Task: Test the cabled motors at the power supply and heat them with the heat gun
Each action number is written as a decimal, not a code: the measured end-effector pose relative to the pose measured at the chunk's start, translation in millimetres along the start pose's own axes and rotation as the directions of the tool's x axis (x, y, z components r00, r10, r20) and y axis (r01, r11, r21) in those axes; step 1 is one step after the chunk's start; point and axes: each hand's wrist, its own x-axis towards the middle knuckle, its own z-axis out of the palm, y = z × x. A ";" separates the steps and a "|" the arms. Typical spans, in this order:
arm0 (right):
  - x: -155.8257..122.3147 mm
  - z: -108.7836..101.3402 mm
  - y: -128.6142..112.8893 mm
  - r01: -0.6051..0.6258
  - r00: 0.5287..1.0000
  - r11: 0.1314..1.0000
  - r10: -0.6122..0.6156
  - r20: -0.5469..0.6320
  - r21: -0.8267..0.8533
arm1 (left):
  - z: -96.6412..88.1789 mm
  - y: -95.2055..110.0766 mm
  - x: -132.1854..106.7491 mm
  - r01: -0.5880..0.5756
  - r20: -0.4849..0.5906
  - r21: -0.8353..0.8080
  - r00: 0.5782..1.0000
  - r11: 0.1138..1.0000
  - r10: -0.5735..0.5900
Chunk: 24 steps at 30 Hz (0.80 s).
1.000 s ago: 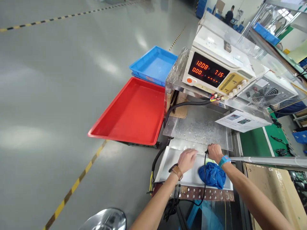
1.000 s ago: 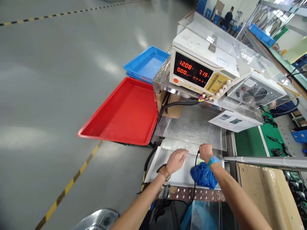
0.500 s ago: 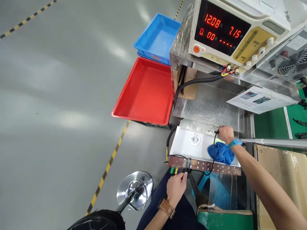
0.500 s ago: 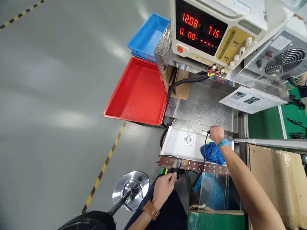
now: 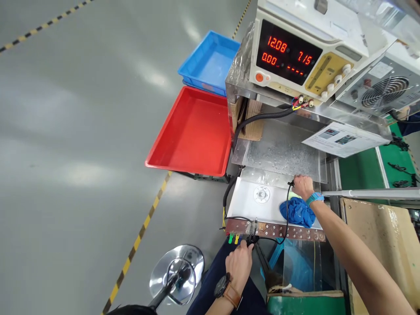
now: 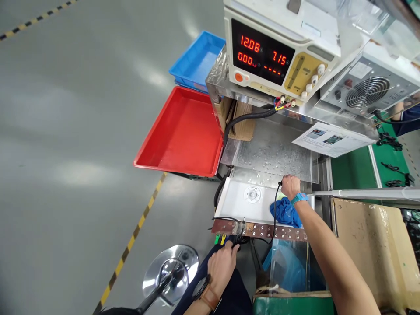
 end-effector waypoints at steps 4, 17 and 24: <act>-3.8 -1.9 -0.3 -0.005 1.000 1.000 0.005 -0.012 0.007 | 17.5 -5.9 11.5 -0.052 -0.020 -0.040 0.998 0.998 0.052; -26.8 -30.3 26.9 -0.002 0.989 0.996 0.016 -0.148 0.091 | 52.8 -31.9 7.0 -0.049 0.067 -0.603 0.992 0.796 0.112; -41.0 -18.2 41.0 -0.086 0.972 0.972 0.130 -0.196 0.218 | 41.9 -26.1 -27.1 0.197 0.235 -0.870 0.971 0.452 0.031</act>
